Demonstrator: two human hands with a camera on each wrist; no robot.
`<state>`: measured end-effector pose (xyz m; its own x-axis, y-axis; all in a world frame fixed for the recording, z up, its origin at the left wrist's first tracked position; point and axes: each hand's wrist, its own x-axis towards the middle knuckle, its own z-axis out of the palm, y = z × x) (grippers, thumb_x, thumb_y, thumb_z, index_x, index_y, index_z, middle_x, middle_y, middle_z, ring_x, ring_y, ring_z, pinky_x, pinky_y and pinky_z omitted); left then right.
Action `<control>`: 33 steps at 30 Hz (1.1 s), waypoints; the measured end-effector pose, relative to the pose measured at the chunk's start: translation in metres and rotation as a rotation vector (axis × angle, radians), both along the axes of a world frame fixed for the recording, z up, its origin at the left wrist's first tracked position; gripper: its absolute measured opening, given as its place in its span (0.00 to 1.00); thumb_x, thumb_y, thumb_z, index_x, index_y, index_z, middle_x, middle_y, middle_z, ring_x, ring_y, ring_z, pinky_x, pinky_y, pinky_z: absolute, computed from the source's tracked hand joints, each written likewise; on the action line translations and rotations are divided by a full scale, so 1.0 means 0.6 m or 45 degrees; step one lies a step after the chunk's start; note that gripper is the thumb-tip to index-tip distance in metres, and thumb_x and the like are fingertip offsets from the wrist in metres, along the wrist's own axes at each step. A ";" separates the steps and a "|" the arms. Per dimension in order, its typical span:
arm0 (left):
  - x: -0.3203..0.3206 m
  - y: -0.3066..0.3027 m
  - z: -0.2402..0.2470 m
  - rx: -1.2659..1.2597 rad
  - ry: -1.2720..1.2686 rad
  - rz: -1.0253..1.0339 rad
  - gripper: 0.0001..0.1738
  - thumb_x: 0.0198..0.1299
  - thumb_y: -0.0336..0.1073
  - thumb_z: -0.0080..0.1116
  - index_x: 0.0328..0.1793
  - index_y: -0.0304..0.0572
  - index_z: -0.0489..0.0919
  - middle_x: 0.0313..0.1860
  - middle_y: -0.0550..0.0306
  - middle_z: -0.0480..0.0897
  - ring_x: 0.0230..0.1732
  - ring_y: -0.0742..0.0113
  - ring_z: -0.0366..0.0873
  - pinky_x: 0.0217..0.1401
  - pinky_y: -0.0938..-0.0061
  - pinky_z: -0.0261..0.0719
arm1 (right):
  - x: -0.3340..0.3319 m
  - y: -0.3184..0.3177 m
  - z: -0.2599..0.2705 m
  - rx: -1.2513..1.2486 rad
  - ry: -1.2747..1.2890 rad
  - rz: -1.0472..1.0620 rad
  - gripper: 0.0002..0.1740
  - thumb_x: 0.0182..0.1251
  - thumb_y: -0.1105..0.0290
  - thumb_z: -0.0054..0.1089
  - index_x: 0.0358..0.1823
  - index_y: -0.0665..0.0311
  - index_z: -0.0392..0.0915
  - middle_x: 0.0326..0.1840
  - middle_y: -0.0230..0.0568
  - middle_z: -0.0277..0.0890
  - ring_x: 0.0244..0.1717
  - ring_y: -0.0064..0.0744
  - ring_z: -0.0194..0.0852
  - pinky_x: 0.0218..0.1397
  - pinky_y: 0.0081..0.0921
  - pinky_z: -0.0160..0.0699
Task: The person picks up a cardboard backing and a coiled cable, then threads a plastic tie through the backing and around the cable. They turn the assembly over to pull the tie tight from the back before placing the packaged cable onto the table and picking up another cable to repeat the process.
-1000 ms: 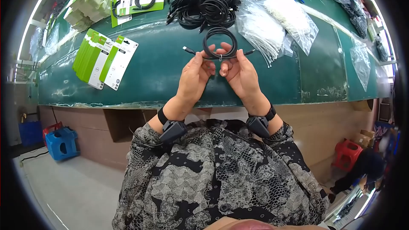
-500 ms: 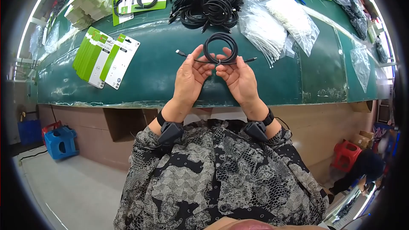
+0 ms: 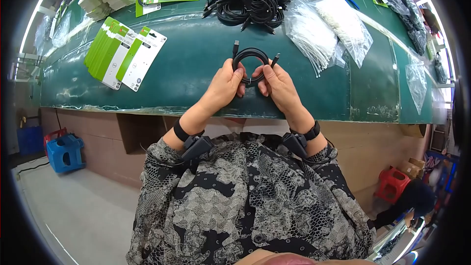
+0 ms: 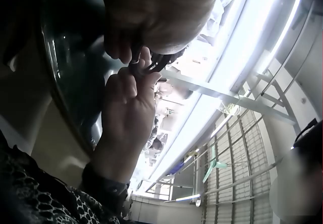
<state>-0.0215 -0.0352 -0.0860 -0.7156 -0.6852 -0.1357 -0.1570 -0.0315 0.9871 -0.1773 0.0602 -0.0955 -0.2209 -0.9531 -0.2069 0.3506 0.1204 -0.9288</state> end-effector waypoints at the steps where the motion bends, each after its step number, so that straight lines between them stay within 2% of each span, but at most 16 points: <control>1: 0.006 -0.007 -0.001 0.002 -0.002 0.006 0.08 0.70 0.34 0.45 0.45 0.35 0.67 0.26 0.58 0.75 0.20 0.72 0.75 0.22 0.77 0.73 | -0.005 -0.003 0.002 0.035 0.021 0.055 0.17 0.76 0.62 0.43 0.55 0.66 0.70 0.35 0.32 0.71 0.21 0.15 0.63 0.24 0.11 0.63; 4: 0.027 -0.027 0.001 0.324 0.014 -0.166 0.08 0.71 0.36 0.44 0.46 0.38 0.67 0.35 0.58 0.74 0.26 0.72 0.75 0.27 0.78 0.73 | -0.005 -0.007 0.013 0.113 0.063 0.168 0.16 0.75 0.64 0.45 0.57 0.66 0.69 0.33 0.30 0.70 0.20 0.14 0.63 0.23 0.10 0.63; 7: 0.033 -0.024 0.010 0.421 0.052 -0.131 0.10 0.72 0.38 0.44 0.46 0.38 0.68 0.35 0.58 0.74 0.26 0.72 0.74 0.27 0.78 0.73 | 0.021 -0.017 0.041 -0.138 0.257 -0.064 0.17 0.74 0.68 0.47 0.59 0.67 0.68 0.31 0.29 0.70 0.20 0.13 0.64 0.21 0.10 0.64; 8: 0.033 -0.023 0.012 0.466 0.070 -0.118 0.11 0.72 0.39 0.44 0.46 0.38 0.68 0.35 0.57 0.74 0.25 0.72 0.74 0.27 0.78 0.73 | 0.023 -0.019 0.043 -0.139 0.256 -0.064 0.17 0.74 0.68 0.47 0.59 0.67 0.68 0.31 0.29 0.70 0.20 0.13 0.64 0.21 0.10 0.64; 9: 0.032 -0.020 0.014 0.466 0.068 -0.119 0.11 0.72 0.39 0.44 0.46 0.38 0.68 0.35 0.57 0.74 0.25 0.72 0.74 0.27 0.78 0.73 | 0.024 -0.021 0.045 -0.129 0.264 -0.071 0.17 0.74 0.69 0.47 0.60 0.66 0.68 0.30 0.29 0.71 0.19 0.13 0.65 0.20 0.10 0.64; 12: 0.024 -0.003 0.015 0.520 0.363 0.099 0.13 0.72 0.42 0.43 0.46 0.38 0.69 0.35 0.59 0.74 0.22 0.75 0.71 0.24 0.81 0.69 | 0.026 -0.023 0.046 -0.099 0.283 -0.084 0.17 0.73 0.71 0.47 0.61 0.66 0.67 0.30 0.29 0.72 0.18 0.13 0.65 0.19 0.10 0.64; 16: 0.031 -0.007 0.002 0.499 0.372 0.076 0.14 0.72 0.43 0.44 0.47 0.39 0.70 0.36 0.60 0.74 0.19 0.79 0.66 0.21 0.83 0.66 | 0.021 -0.021 0.039 -0.033 0.408 -0.039 0.16 0.73 0.71 0.46 0.60 0.65 0.69 0.33 0.31 0.74 0.18 0.13 0.66 0.17 0.10 0.64; 19: 0.029 0.000 -0.002 0.537 0.367 0.109 0.14 0.72 0.45 0.45 0.45 0.41 0.70 0.35 0.61 0.74 0.18 0.80 0.63 0.20 0.84 0.63 | 0.017 -0.021 0.033 -0.040 0.777 0.081 0.15 0.73 0.71 0.46 0.58 0.66 0.70 0.34 0.32 0.75 0.16 0.14 0.66 0.16 0.12 0.63; 21: 0.031 0.002 -0.003 0.565 0.356 0.133 0.15 0.72 0.46 0.45 0.44 0.41 0.70 0.34 0.61 0.74 0.17 0.81 0.62 0.19 0.85 0.61 | 0.015 -0.023 0.035 0.010 0.739 0.113 0.15 0.73 0.71 0.46 0.58 0.66 0.71 0.34 0.32 0.75 0.17 0.14 0.66 0.17 0.11 0.64; 24: 0.031 -0.008 -0.006 0.813 0.578 0.136 0.16 0.71 0.48 0.45 0.41 0.43 0.69 0.33 0.61 0.73 0.17 0.81 0.60 0.19 0.86 0.59 | 0.014 -0.022 0.037 0.117 0.658 0.163 0.16 0.73 0.71 0.46 0.58 0.67 0.71 0.35 0.31 0.75 0.19 0.13 0.67 0.18 0.11 0.64; 27: 0.029 -0.019 0.005 0.718 0.449 0.107 0.17 0.71 0.49 0.45 0.39 0.43 0.68 0.33 0.61 0.73 0.16 0.81 0.60 0.19 0.85 0.59 | 0.004 -0.029 0.037 0.015 0.193 0.131 0.18 0.73 0.70 0.48 0.61 0.67 0.69 0.36 0.31 0.75 0.23 0.13 0.67 0.22 0.10 0.66; 29: 0.030 -0.026 0.005 0.667 0.388 0.095 0.18 0.71 0.50 0.44 0.38 0.43 0.68 0.32 0.61 0.73 0.16 0.80 0.59 0.18 0.85 0.58 | -0.003 -0.025 0.036 0.028 0.127 0.173 0.19 0.73 0.68 0.47 0.61 0.67 0.69 0.36 0.31 0.75 0.24 0.13 0.66 0.23 0.10 0.66; 31: 0.035 -0.034 0.001 0.746 0.422 -0.006 0.18 0.71 0.50 0.43 0.38 0.43 0.68 0.33 0.60 0.73 0.16 0.79 0.60 0.19 0.84 0.59 | -0.008 -0.024 0.034 0.047 0.000 0.265 0.20 0.74 0.66 0.47 0.63 0.66 0.68 0.37 0.32 0.75 0.25 0.13 0.66 0.25 0.10 0.66; 33: 0.036 -0.034 0.000 0.787 0.432 -0.059 0.18 0.72 0.50 0.42 0.39 0.43 0.68 0.33 0.60 0.73 0.17 0.79 0.60 0.19 0.84 0.59 | -0.006 -0.026 0.033 0.031 -0.057 0.238 0.20 0.75 0.64 0.46 0.63 0.67 0.67 0.38 0.33 0.75 0.25 0.14 0.67 0.25 0.10 0.67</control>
<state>0.0002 -0.0557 -0.0863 -0.8140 -0.5221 -0.2547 0.1411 -0.6031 0.7851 -0.1811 0.0446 -0.0756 -0.0302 -0.9712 -0.2362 0.3606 0.2098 -0.9088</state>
